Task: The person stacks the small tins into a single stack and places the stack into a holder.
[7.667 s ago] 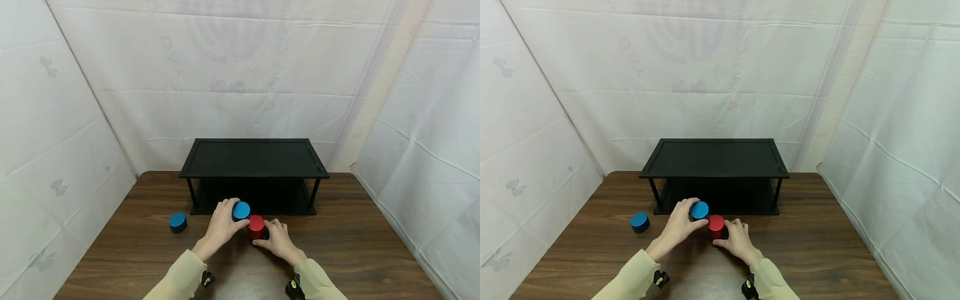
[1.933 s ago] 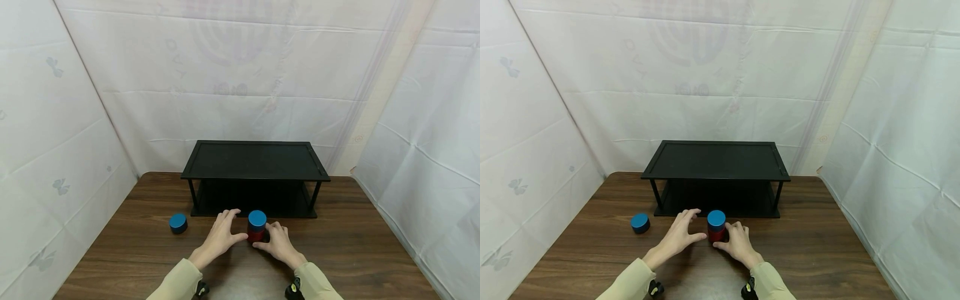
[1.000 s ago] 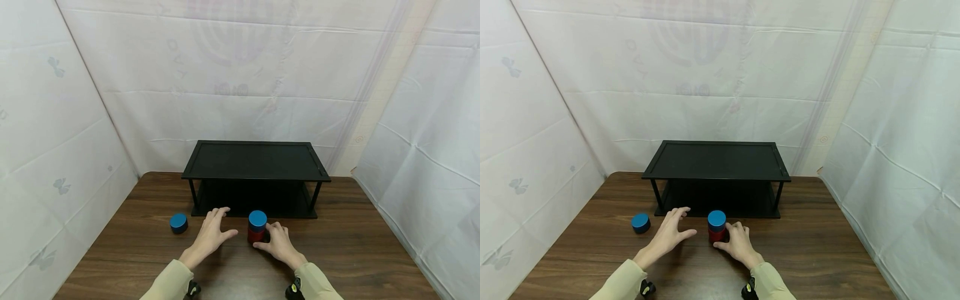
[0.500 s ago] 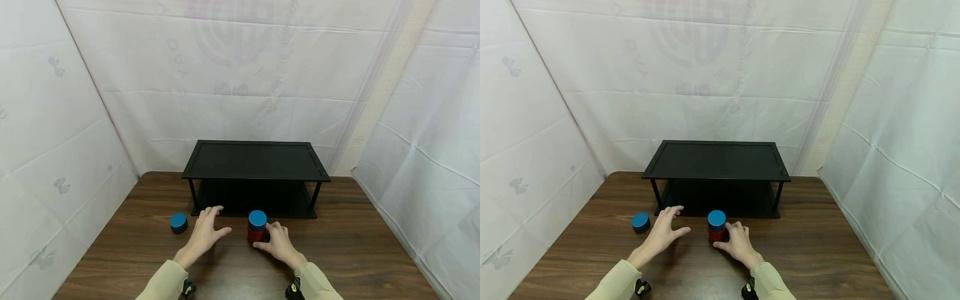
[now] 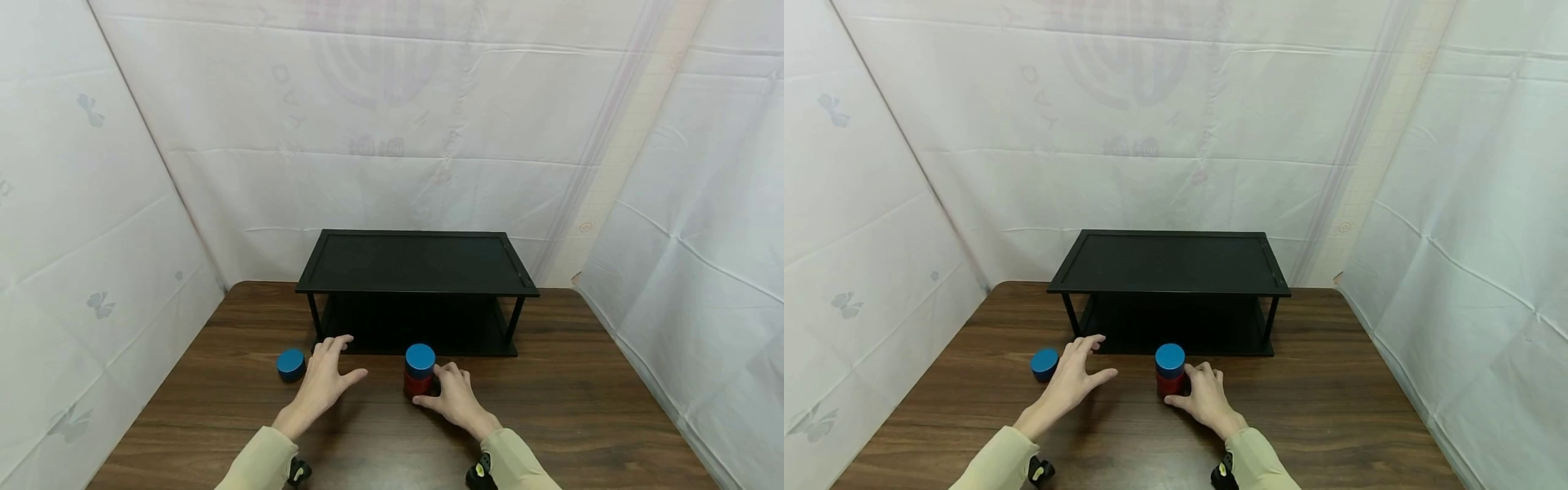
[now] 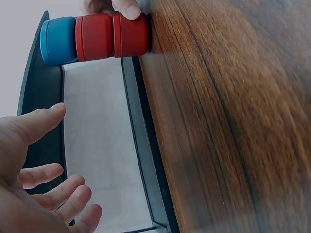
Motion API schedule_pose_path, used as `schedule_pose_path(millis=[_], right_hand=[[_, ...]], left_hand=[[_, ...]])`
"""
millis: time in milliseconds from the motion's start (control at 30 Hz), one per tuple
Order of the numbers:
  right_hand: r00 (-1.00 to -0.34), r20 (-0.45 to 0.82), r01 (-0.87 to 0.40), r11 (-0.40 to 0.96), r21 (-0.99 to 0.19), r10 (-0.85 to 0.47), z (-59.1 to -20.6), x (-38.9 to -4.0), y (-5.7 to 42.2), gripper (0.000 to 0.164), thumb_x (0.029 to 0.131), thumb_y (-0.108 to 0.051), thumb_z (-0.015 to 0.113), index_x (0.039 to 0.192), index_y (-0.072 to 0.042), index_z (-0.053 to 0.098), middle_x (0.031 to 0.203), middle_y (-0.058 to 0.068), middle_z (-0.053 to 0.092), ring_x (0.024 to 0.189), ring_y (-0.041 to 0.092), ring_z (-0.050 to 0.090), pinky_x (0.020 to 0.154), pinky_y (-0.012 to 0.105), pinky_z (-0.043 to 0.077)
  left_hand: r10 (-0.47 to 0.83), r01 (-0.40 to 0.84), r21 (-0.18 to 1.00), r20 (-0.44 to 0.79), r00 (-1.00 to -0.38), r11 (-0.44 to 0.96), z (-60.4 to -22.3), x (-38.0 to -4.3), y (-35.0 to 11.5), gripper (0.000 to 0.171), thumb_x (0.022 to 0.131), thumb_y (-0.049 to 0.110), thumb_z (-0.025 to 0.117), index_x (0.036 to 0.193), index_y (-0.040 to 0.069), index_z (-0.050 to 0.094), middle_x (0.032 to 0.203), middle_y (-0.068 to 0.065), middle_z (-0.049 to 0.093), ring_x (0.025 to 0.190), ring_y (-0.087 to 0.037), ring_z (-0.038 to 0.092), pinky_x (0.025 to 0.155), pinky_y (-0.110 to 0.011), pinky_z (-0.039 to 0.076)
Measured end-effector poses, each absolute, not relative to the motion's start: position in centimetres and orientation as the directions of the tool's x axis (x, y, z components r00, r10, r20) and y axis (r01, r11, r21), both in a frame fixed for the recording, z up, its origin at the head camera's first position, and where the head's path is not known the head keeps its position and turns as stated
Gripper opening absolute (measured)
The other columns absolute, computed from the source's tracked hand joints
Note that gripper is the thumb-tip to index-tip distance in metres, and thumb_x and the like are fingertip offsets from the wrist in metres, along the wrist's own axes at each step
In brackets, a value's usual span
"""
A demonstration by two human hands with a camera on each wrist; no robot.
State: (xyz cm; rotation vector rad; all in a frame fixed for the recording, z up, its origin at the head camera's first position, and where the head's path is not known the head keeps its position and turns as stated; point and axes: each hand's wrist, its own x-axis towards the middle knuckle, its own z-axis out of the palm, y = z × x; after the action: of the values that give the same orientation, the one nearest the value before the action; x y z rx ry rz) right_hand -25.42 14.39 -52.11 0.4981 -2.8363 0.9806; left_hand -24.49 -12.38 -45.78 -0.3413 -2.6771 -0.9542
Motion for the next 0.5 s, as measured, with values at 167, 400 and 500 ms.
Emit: schedule_pose_path(millis=[167,400,500], right_hand=[[-0.942,0.201,-0.336,0.745,-0.577,-0.269,-52.03,-25.46,14.39,0.062,0.076,-0.040,0.080,0.123,-0.005,0.062,0.111,0.007,0.066,0.104,0.021,0.050,0.095,0.053,0.033],[-0.943,0.198,-0.332,0.751,-0.571,-0.266,-52.10,-25.39,14.39,0.063,0.075,-0.041,0.080,0.123,-0.004,0.062,0.111,0.007,0.066,0.105,0.022,0.051,0.095,0.053,0.033],[-0.944,0.196,-0.330,0.753,-0.570,-0.265,-52.10,-25.33,14.36,0.064,0.075,-0.041,0.080,0.124,-0.004,0.062,0.112,0.008,0.066,0.105,0.023,0.051,0.095,0.053,0.033]], left_hand=[[0.113,0.307,0.584,0.344,-0.932,0.751,-45.65,-24.51,-12.78,0.064,0.077,0.027,0.081,0.132,0.009,0.053,0.116,-0.012,0.058,0.101,-0.027,0.049,0.083,-0.043,0.042],[0.108,0.303,0.577,0.347,-0.931,0.759,-45.65,-24.48,-13.27,0.064,0.078,0.028,0.080,0.132,0.008,0.053,0.119,-0.015,0.058,0.103,-0.029,0.049,0.082,-0.043,0.040],[0.099,0.297,0.576,0.349,-0.932,0.761,-45.64,-24.42,-13.47,0.064,0.078,0.028,0.080,0.132,0.008,0.053,0.119,-0.015,0.058,0.103,-0.029,0.049,0.083,-0.043,0.040]])
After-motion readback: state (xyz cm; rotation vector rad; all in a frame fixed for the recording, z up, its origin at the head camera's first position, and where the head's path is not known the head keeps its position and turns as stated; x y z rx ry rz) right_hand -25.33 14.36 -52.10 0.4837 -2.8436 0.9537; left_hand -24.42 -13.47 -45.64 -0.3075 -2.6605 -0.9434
